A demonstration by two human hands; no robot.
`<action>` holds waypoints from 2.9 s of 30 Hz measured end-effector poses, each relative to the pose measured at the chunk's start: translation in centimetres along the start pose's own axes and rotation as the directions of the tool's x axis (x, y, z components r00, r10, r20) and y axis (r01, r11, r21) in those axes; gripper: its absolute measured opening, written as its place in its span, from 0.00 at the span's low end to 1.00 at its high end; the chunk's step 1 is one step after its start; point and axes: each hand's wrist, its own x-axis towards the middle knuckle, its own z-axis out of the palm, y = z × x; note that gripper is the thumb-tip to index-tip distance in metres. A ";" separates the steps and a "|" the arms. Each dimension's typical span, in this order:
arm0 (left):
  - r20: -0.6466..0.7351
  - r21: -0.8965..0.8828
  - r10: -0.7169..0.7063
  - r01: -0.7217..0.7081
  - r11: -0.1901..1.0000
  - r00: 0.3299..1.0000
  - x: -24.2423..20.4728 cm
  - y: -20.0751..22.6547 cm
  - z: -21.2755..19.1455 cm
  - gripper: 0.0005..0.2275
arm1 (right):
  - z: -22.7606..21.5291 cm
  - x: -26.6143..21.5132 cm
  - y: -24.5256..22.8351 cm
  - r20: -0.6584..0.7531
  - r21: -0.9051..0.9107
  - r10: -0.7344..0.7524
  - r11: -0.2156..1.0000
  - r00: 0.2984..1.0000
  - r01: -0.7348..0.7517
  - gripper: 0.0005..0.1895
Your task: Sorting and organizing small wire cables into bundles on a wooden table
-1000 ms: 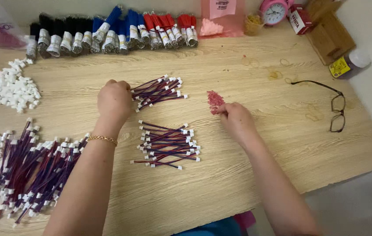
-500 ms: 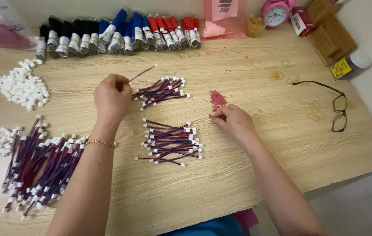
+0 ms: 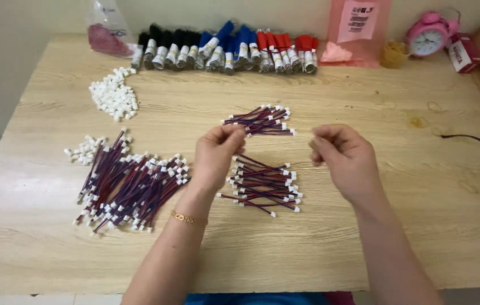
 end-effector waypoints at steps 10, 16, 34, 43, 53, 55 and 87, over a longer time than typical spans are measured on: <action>0.070 -0.211 -0.082 0.095 0.973 0.994 -1.4 -2.4 -0.3 0.09 | 6.4 -1.1 -3.6 0.234 0.033 -0.087 0.996 0.968 0.082 0.08; 0.097 -0.199 -0.050 0.068 0.978 0.994 -2.8 -0.8 0.0 0.12 | 6.6 -1.1 -4.2 0.250 -0.460 -0.465 0.715 0.850 0.526 0.04; 0.218 -0.186 0.029 0.012 0.982 0.975 -4.2 1.3 0.1 0.15 | 6.9 -1.7 -4.4 0.204 -0.241 -0.417 0.856 0.886 0.458 0.04; 0.271 -0.229 0.049 0.015 0.973 0.961 -3.3 1.2 -0.8 0.17 | 6.2 -0.8 -3.8 0.316 -0.108 -0.305 0.929 0.898 0.353 0.03; 0.266 -0.062 -0.039 0.057 0.996 0.963 -5.5 1.1 -0.8 0.14 | 6.5 -1.8 -2.1 0.300 -0.050 -0.099 0.992 0.949 0.119 0.06; 0.249 -0.015 -0.052 0.058 0.998 0.967 -4.5 0.9 -1.3 0.12 | 6.7 -1.2 -1.6 0.314 -0.070 -0.100 0.989 0.944 0.128 0.06; 0.086 0.676 0.225 -0.223 0.702 0.971 5.7 1.9 -4.5 0.07 | -5.3 -1.3 8.6 0.089 -0.881 0.147 0.473 0.985 0.009 0.06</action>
